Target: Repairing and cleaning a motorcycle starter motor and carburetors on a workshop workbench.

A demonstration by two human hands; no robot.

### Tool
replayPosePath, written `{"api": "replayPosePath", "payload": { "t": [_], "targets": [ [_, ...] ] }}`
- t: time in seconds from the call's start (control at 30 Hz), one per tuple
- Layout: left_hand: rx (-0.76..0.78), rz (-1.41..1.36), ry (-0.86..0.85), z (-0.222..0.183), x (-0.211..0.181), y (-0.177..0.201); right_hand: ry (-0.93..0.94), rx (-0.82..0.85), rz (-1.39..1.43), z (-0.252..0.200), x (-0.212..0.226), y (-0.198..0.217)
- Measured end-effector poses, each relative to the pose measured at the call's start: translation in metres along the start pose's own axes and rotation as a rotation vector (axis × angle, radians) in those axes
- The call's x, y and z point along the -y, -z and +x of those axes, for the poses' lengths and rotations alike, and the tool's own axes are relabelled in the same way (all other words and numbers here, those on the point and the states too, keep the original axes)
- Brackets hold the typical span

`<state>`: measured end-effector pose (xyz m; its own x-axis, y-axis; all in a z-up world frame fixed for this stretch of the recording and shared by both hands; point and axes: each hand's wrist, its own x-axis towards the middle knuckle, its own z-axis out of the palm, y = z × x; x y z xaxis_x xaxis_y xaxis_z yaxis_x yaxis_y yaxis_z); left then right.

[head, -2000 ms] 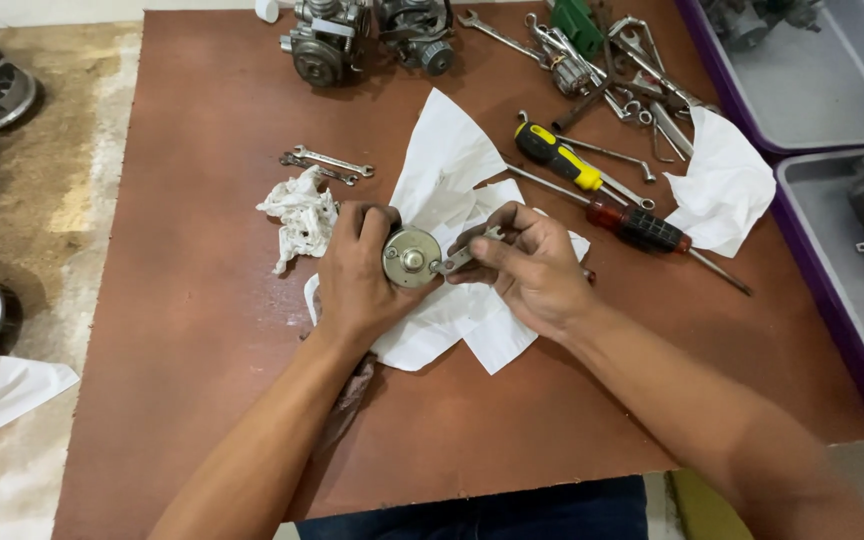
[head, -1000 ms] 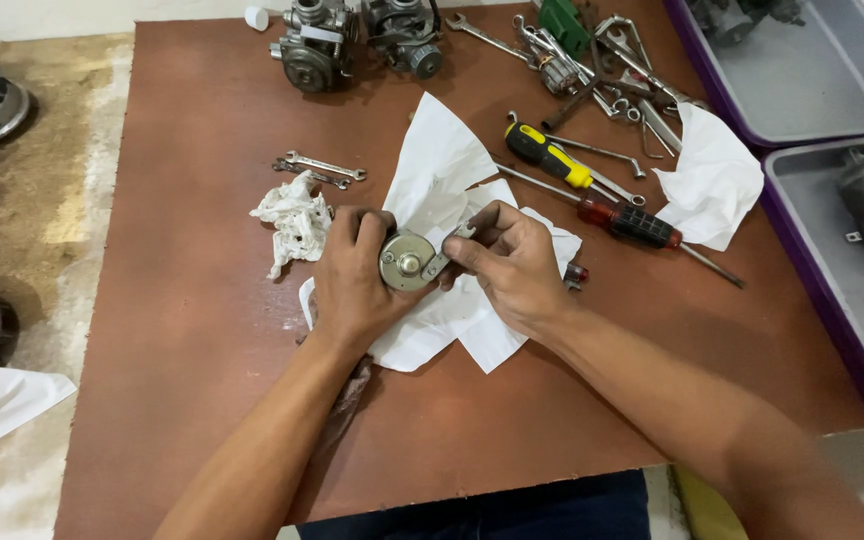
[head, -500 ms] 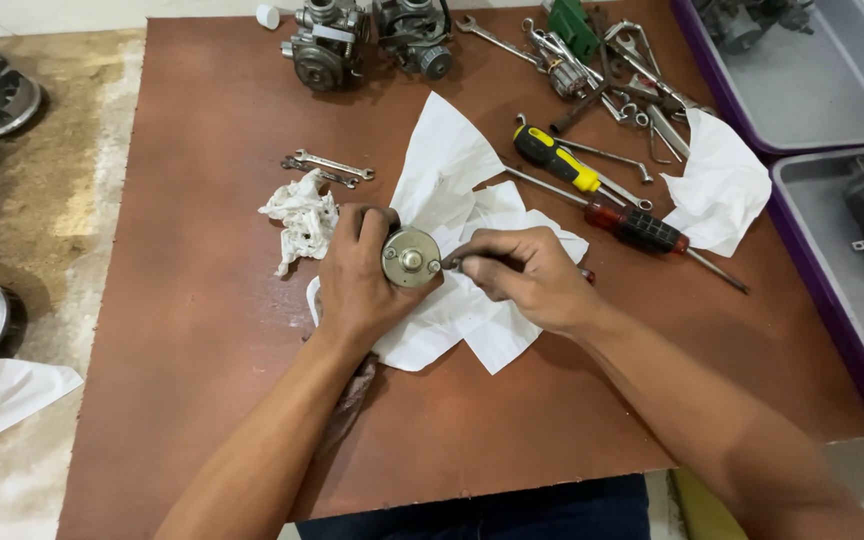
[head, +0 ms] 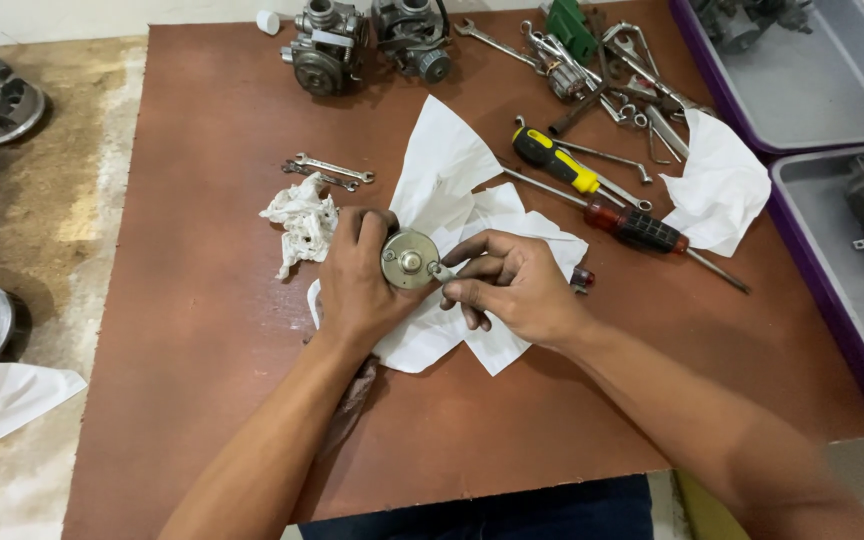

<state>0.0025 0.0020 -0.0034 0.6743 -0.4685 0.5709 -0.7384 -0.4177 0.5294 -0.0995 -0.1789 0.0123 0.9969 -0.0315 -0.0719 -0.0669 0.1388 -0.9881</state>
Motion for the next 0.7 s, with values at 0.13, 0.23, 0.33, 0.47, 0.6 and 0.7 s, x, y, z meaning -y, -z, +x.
{"api": "replayPosePath", "payload": {
  "t": [0.13,0.23,0.33,0.47,0.6,0.7],
  "targets": [
    [0.016,0.013,0.006,0.0,0.001,0.0,-0.028,-0.009,-0.062,0.001,-0.005,-0.005],
    [0.036,0.016,0.013,-0.001,0.002,0.0,-0.063,0.002,-0.027,0.0,-0.008,-0.01],
    [0.027,0.018,0.007,-0.001,0.002,0.0,-0.034,0.052,0.045,-0.001,-0.014,-0.013],
    [0.018,0.025,-0.014,-0.003,0.005,-0.003,-0.089,0.076,0.094,-0.003,-0.014,-0.015],
    [0.014,0.028,-0.012,-0.002,0.004,-0.003,-0.087,0.091,0.088,-0.003,-0.011,-0.016],
    [0.015,0.025,-0.015,-0.003,0.005,-0.003,-0.076,0.089,0.092,-0.004,-0.012,-0.015]
  ]
}}
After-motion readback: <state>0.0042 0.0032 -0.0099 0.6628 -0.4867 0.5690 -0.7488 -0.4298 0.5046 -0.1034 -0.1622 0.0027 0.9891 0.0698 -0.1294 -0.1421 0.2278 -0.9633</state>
